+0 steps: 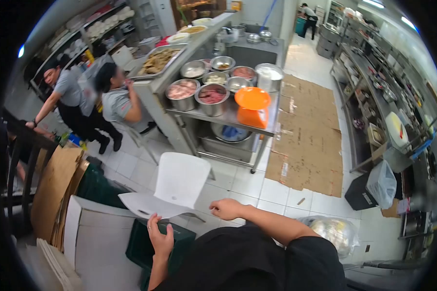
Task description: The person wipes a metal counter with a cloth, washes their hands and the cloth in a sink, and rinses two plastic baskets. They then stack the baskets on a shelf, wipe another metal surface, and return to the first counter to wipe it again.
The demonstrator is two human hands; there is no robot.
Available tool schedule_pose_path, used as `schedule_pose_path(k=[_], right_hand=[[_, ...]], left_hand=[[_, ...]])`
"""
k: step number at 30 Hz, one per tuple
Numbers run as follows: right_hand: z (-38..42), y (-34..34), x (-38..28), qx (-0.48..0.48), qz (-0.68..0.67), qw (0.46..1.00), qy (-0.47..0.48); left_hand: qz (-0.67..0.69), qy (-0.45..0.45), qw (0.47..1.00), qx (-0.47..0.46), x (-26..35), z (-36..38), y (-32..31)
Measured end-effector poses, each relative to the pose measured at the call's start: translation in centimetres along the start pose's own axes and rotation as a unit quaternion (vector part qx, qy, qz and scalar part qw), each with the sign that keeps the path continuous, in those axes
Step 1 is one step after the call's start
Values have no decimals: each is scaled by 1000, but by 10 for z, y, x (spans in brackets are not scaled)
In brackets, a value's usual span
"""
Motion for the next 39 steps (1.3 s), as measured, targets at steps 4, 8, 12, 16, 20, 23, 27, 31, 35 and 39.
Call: schedule_pose_path(k=[4, 8, 12, 16, 20, 23, 27, 31, 35, 39], right_hand=[[96, 38, 123, 49, 18, 985, -165], [190, 58, 190, 66, 21, 952, -297], [230, 56, 228, 75, 0, 938, -339], [234, 62, 228, 103, -22, 931, -350], [242, 76, 245, 91, -106, 937, -319], [260, 107, 277, 85, -164, 928, -323], [283, 198, 325, 184, -176, 900, -354], [282, 277, 392, 328, -140, 856, -375], [291, 303, 466, 342, -138, 835, -409], [354, 207, 590, 303, -145, 780, -528]], left_hand=[[59, -25, 997, -47, 71, -40, -94], [131, -89, 971, -181, 149, -52, -179], [147, -167, 928, -299, 187, -64, -230], [142, -209, 912, -322, 214, -86, -269], [146, -208, 877, -408, 245, -103, -318], [162, -222, 847, -455, 269, -111, -369], [220, -251, 814, -475, 303, -134, -435], [222, -214, 805, -507, 333, -178, -499], [197, -149, 804, -541, 362, -228, -562], [170, -177, 813, -529, 380, -273, -627]])
Point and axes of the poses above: each hand's wrist, its own z-axis away from the middle knuckle, its own y-axis out of the back of the hand, x = y × z, the point moved 2 cm from there along -z, towards the middle knuckle, and after that the axes turned 1 degree about -y, right-handed, at the moved point
